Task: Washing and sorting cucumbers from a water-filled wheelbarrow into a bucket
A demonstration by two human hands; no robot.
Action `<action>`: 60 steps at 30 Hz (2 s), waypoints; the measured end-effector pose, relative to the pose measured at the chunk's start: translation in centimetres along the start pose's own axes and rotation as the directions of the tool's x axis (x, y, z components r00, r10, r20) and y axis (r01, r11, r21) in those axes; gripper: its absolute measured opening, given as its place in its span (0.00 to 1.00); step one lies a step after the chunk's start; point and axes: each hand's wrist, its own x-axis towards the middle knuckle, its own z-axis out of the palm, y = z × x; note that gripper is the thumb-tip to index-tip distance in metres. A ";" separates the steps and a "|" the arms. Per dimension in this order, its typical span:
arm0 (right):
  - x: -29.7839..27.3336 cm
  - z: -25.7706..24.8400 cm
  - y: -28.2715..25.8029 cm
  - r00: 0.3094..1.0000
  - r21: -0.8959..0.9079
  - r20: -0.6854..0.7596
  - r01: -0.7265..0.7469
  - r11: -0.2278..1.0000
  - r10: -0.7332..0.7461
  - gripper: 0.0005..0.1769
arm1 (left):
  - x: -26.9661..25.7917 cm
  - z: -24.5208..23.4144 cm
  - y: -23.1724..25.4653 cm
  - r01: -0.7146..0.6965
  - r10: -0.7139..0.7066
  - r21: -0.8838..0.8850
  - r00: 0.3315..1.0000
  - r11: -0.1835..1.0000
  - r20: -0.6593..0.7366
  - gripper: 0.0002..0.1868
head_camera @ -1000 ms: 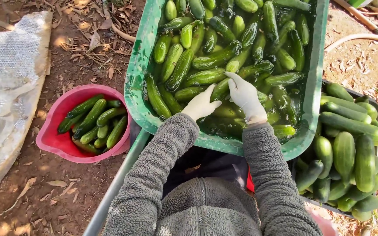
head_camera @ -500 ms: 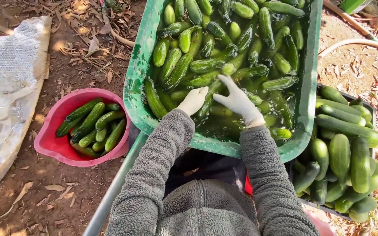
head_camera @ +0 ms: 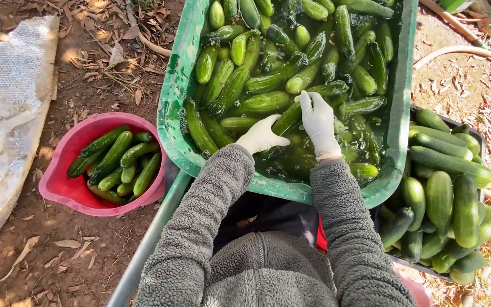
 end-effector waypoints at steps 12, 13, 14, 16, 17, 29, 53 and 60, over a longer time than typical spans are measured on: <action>1.9 -0.1 0.4 0.961 -0.161 0.195 -0.164 0.973 0.194 0.41 | -0.4 -2.1 0.5 0.059 -0.037 0.273 0.996 0.960 -0.086 0.37; 3.9 0.6 3.0 0.974 -0.202 0.158 -0.131 0.971 0.164 0.36 | -2.1 -2.6 2.4 0.093 -0.087 0.307 0.996 0.947 -0.034 0.42; 5.9 1.3 5.5 0.984 -0.244 0.123 -0.099 0.965 0.132 0.35 | -3.8 -3.1 4.4 0.124 -0.138 0.342 0.990 0.931 0.017 0.52; 5.4 0.6 5.3 0.994 -0.261 0.073 -0.061 0.964 0.082 0.34 | -1.4 -2.2 0.7 0.105 -0.125 0.445 0.992 0.889 0.016 0.52; 5.1 0.3 5.1 0.999 -0.280 0.022 -0.023 0.960 0.031 0.33 | -0.1 -1.8 -1.1 0.084 -0.111 0.542 0.994 0.836 0.018 0.51; -0.7 -1.9 -1.6 0.989 0.043 0.141 -0.059 0.997 0.052 0.48 | -2.9 -3.7 1.5 0.120 -0.121 0.012 0.992 0.993 0.043 0.41; 1.4 0.9 1.5 0.978 0.322 -0.156 0.182 0.929 -0.137 0.22 | -2.4 -2.4 3.2 0.213 -0.174 -0.313 0.974 0.925 0.148 0.50; 2.9 1.3 3.8 0.995 0.280 -0.058 0.090 0.956 -0.076 0.23 | -3.1 -2.1 2.5 0.084 -0.087 0.185 0.996 0.979 0.007 0.52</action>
